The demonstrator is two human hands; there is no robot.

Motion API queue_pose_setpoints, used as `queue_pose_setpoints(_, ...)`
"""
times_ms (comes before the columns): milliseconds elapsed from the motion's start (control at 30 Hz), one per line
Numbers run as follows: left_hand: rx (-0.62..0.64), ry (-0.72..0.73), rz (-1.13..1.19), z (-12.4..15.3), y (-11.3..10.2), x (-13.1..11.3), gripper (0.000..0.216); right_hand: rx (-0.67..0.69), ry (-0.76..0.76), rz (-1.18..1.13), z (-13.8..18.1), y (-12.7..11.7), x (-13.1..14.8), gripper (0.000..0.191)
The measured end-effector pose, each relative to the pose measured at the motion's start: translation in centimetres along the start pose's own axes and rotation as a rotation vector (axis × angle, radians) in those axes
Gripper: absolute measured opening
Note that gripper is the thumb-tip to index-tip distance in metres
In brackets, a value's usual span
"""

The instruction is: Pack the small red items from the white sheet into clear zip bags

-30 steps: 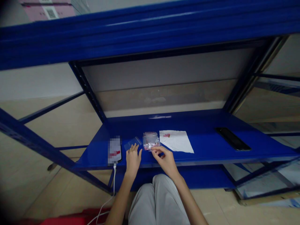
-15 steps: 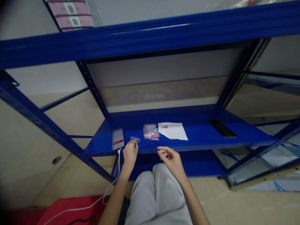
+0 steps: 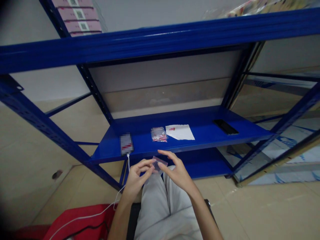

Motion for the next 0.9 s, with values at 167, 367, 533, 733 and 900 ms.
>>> queue_pose_setpoints(167,0.028,-0.053,0.043,1.5,-0.6,0.0,0.027,0.054,0.134,-0.089,1.1,0.9,0.5,0.022)
queue_pose_setpoints(367,0.048,-0.099,-0.006,1.8,-0.7,1.4,0.022,0.149,0.314,-0.287,2.3,1.1,-0.9,0.026)
queue_pose_setpoints(533,0.118,-0.112,-0.008,1.1,0.1,2.1,0.02,0.226,0.417,-0.458,2.9,0.6,-2.3,0.025)
queue_pose_setpoints(733,-0.075,-0.179,-0.138,-1.2,1.0,4.3,0.02,0.193,0.503,-0.578,1.8,-0.5,-4.9,0.046)
queue_pose_setpoints(900,-0.41,0.05,-0.475,-2.7,1.5,3.6,0.019,0.078,0.539,-0.601,0.1,-1.9,-6.8,0.05)
Point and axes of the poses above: each hand's wrist, its own z-axis away from the middle knuckle, its own y-axis out of the palm, x = y × z, the point moved 4 cm from there along -z, towards the middle knuckle, and after that the axes turned 3 degrees about -z, right-handed, at the moved point
